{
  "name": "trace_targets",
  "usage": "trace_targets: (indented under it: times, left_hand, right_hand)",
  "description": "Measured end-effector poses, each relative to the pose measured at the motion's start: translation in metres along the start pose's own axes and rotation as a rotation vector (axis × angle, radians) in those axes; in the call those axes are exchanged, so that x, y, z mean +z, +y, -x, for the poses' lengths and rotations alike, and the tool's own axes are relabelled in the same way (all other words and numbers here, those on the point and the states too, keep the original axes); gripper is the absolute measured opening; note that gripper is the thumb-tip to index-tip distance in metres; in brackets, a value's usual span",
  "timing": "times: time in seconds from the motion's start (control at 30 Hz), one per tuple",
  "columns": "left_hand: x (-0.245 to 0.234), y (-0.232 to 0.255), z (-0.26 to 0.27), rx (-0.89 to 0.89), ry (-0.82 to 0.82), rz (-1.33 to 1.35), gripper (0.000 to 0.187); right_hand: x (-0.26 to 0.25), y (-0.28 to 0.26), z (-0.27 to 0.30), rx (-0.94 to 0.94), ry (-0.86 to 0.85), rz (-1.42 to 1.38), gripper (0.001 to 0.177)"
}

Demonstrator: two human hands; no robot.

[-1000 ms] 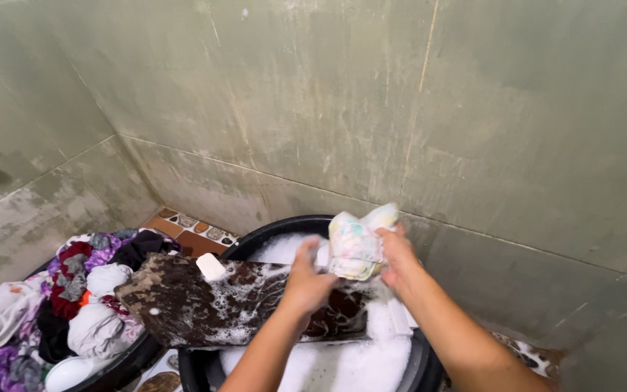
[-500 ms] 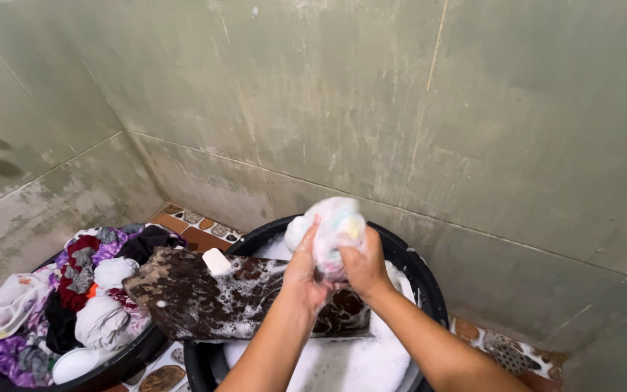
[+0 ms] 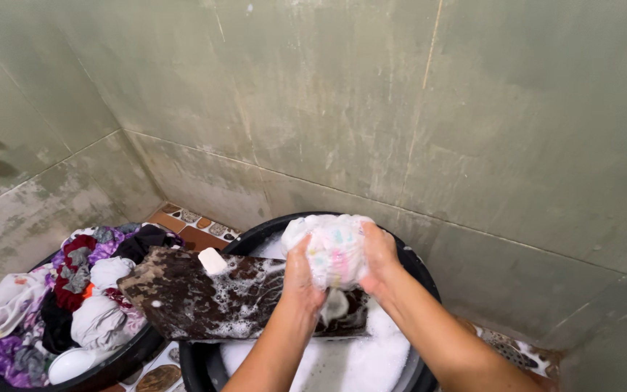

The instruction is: The person washes clothes by hand in a black basin filled with soapy water. They scrub various garments, including a striped shirt, using a bar of soap and a wooden washboard, then wring them out and place them in a second basin.

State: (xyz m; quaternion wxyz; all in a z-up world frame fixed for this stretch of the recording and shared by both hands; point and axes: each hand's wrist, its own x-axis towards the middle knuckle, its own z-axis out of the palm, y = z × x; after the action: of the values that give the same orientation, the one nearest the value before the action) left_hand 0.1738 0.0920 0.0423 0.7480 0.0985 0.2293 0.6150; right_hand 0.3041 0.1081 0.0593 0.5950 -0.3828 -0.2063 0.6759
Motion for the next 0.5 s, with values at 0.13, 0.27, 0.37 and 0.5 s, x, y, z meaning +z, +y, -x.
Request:
trace_targets:
  times: [0.13, 0.27, 0.37, 0.5]
  left_hand:
    - [-0.005, 0.000, -0.005, 0.020, -0.048, -0.003, 0.038]
    - [-0.007, 0.002, -0.008, -0.023, -0.040, -0.063, 0.040]
    - [-0.004, 0.005, -0.010, 0.062, 0.021, -0.184, 0.031]
    - [0.001, 0.014, -0.012, 0.229, -0.077, -0.324, 0.023]
  right_hand:
    - [-0.004, -0.005, -0.006, 0.065, -0.030, 0.068, 0.034]
    - [-0.015, -0.004, -0.016, 0.227, -0.034, 0.065, 0.034]
    - [-0.023, 0.007, -0.024, 0.195, 0.005, 0.116, 0.032]
    - [-0.031, 0.021, -0.031, -0.084, 0.029, 0.309, 0.027]
